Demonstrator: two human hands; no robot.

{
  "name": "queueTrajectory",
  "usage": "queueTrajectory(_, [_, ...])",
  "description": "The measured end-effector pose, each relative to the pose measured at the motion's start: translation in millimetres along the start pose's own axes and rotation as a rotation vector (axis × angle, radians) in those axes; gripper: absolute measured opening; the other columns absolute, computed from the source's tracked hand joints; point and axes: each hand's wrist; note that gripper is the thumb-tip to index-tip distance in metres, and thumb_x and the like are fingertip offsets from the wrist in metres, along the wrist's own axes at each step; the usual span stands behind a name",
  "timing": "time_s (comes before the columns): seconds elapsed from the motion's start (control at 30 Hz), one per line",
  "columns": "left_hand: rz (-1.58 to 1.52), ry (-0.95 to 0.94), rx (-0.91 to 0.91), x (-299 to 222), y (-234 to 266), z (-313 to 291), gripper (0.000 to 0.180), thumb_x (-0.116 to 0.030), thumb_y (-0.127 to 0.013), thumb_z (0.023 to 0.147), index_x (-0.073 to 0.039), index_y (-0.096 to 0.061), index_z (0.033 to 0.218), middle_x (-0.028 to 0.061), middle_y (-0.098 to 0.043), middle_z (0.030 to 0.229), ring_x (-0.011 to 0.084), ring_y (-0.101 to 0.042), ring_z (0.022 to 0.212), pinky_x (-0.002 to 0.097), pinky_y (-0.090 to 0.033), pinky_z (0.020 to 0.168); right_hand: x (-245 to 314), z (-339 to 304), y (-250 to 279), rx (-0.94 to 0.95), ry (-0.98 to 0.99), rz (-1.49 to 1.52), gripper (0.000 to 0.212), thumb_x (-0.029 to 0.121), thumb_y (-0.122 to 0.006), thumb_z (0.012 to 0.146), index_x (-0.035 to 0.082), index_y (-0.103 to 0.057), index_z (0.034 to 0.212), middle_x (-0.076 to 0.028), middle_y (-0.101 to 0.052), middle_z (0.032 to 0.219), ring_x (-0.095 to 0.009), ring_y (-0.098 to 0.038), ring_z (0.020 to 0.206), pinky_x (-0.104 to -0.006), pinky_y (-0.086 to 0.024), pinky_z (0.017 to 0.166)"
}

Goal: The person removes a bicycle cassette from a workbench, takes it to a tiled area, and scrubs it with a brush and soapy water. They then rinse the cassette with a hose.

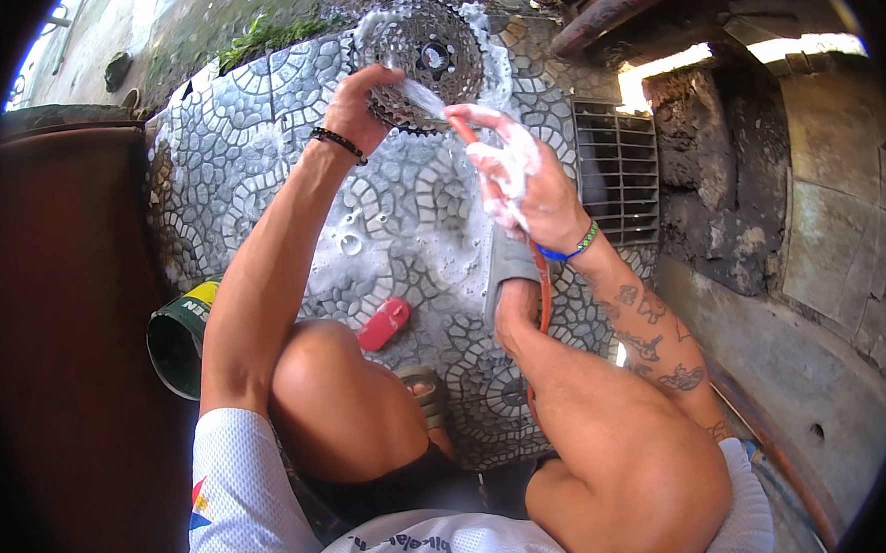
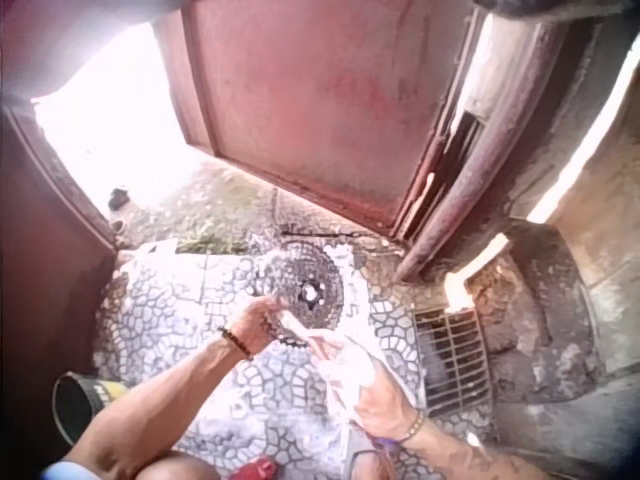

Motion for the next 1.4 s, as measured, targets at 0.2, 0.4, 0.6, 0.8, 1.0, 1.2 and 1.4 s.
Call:
queueTrajectory(0.2, [1.604,-0.501,0.042,17,-18,-4,0.019,0.002,-0.068,0.086,0.006,-0.074,0.103,0.0136,-0.075,0.102,0.0256,-0.068,0.097,0.039,-0.055,0.098,3,2,0,0.004,0.06,-0.005,0.049,0.025,-0.056,0.108,0.008,-0.046,0.153,0.003,-0.052,0.06,-0.003,-0.042,0.042,-0.0214,-0.035,0.036])
queueTrajectory(0.4, [0.739,-0.003,-0.347,20,-22,8,0.034,-0.007,-0.076,0.084,0.004,-0.065,0.114,0.0132,-0.073,0.108,0.023,-0.07,0.103,0.0366,-0.051,0.097,5,3,3,-0.08,0.107,0.039,0.042,0.02,-0.054,0.108,0.008,-0.049,0.148,0.003,-0.052,0.062,-0.005,-0.045,0.046,-0.023,-0.034,0.039])
queueTrajectory(0.6, [0.936,-0.026,-0.313,23,-31,7,0.062,-0.033,-0.081,0.076,0.01,-0.065,0.118,0.0168,-0.071,0.107,0.0247,-0.066,0.101,0.0347,-0.05,0.093,7,2,3,-0.149,0.135,0.007,0.047,0.023,-0.054,0.107,0.008,-0.046,0.152,0.003,-0.047,0.057,-0.005,-0.038,0.041,-0.0217,-0.036,0.037])
queueTrajectory(0.8, [1.101,-0.036,-0.293,22,-36,5,0.057,-0.033,-0.078,0.078,0.007,-0.067,0.118,0.0184,-0.073,0.107,0.0269,-0.066,0.102,0.0356,-0.05,0.093,-7,9,18,-0.306,0.154,0.034,0.042,0.022,-0.057,0.107,0.01,-0.049,0.147,0.001,-0.052,0.065,-0.006,-0.049,0.049,-0.0241,-0.037,0.038])
queueTrajectory(1.0, [1.094,-0.043,-0.278,20,-22,11,0.057,-0.034,-0.077,0.079,0.007,-0.067,0.117,0.0188,-0.073,0.108,0.0288,-0.067,0.103,0.0362,-0.049,0.095,-2,11,16,-0.286,0.183,-0.006,0.043,0.022,-0.056,0.107,0.01,-0.049,0.148,0.001,-0.053,0.065,-0.006,-0.05,0.049,-0.0235,-0.037,0.039])
queueTrajectory(1.2, [1.129,-0.027,-0.264,18,-45,1,0.06,-0.035,-0.076,0.08,0.008,-0.065,0.121,0.0208,-0.071,0.114,0.0307,-0.066,0.105,0.037,-0.049,0.096,-1,2,4,-0.185,0.042,0.007,0.042,0.02,-0.054,0.108,0.01,-0.049,0.149,0.002,-0.05,0.063,-0.005,-0.043,0.045,-0.0221,-0.036,0.038])
queueTrajectory(1.4, [0.77,0.006,-0.236,25,-43,6,0.063,-0.042,-0.078,0.087,0.009,-0.064,0.122,0.0135,-0.072,0.111,0.0214,-0.067,0.1,0.0362,-0.051,0.092,-14,4,1,-0.142,0.006,0.052,0.046,0.024,-0.057,0.107,0.01,-0.046,0.151,0.003,-0.05,0.062,-0.005,-0.044,0.045,-0.0225,-0.035,0.039])
Point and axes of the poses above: each hand's wrist, its own z-axis towards the middle knuckle, its own y-axis out of the back of the hand, x = y × z
